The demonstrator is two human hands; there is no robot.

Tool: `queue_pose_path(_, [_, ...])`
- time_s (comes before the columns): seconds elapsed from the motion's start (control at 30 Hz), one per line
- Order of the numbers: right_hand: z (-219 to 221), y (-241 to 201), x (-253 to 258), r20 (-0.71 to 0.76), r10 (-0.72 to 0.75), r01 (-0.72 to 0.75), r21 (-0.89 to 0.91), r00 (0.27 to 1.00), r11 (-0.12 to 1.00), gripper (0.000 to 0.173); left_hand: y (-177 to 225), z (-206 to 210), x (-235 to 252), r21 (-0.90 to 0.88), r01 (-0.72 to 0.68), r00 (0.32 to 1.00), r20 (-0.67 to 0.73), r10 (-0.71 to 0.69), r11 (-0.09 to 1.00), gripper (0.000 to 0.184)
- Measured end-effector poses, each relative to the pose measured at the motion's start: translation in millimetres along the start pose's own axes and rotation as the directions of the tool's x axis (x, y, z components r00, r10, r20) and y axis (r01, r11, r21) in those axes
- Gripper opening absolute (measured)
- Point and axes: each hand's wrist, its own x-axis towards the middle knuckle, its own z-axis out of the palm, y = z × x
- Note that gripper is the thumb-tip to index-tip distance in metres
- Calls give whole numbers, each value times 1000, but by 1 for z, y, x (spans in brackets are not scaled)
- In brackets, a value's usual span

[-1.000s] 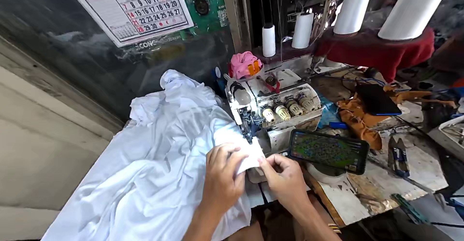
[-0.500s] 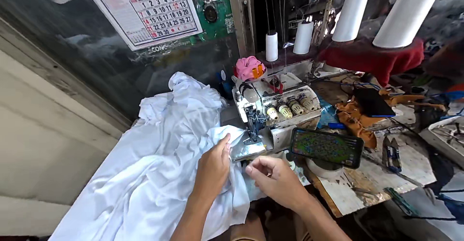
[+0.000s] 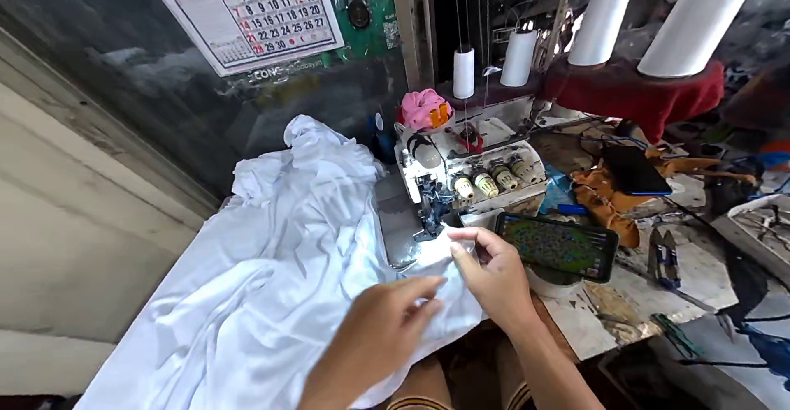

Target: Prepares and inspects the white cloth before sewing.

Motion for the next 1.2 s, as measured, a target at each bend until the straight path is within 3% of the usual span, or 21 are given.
queue_pose_path(0.1, [1, -2, -22, -21, -47, 49, 69, 999, 996, 25, -20, -28, -10, -90, -21, 984, -175, 5, 996, 24])
queue_pose_path(0.17, [0, -15, -34, 43, -56, 49, 160, 998, 986, 29, -20, -24, 2, -86, -72, 974, -220, 51, 994, 29])
queue_pose_path(0.23, [-7, -31, -43, 153, -119, 88, 201, 981, 976, 33, -21, -23, 19, 83, -124, 987, -88, 131, 989, 30])
queue_pose_path(0.3, [-21, -42, -49, 251, -170, 125, 189, 953, 974, 39, -20, -36, 25, 196, -171, 983, -25, 180, 966, 20])
queue_pose_path(0.4, [-36, -50, -58, 310, -140, 88, 176, 940, 980, 49, -9, -60, 22, 225, -182, 982, 90, 165, 957, 23])
queue_pose_path(0.5, [-34, -70, -66, 362, -259, 186, 224, 896, 957, 47, 0, -56, 21, 223, -232, 942, 294, 162, 947, 30])
queue_pose_path(0.57, [-38, -81, -72, 393, -309, 255, 185, 866, 949, 45, -7, -68, 20, 260, -308, 937, 249, 245, 915, 14])
queue_pose_path(0.7, [-67, -64, -74, 330, -136, 174, -89, 934, 981, 27, 12, -113, 7, 145, -321, 943, 138, 302, 936, 25])
queue_pose_path(0.8, [-95, -54, -73, 249, -158, 172, -37, 956, 984, 17, 19, -86, -15, 59, -214, 897, 407, 173, 975, 37])
queue_pose_path(0.87, [-115, -56, -75, 223, -193, 183, 63, 956, 981, 16, -2, -66, -23, 252, -132, 845, 534, -24, 959, 41])
queue_pose_path(0.97, [-134, -48, -82, 204, -227, 202, 136, 952, 970, 16, -43, -76, -26, 304, -114, 966, 256, 35, 946, 23])
queue_pose_path(1.07, [-142, -32, -88, 156, -243, 209, 207, 957, 956, 18, -52, -101, -26, 230, -100, 995, 5, 101, 968, 26])
queue_pose_path(1.2, [-156, -31, -89, 43, -228, 204, 307, 973, 929, 20, -78, -120, -29, 387, -61, 998, 36, 51, 920, 32])
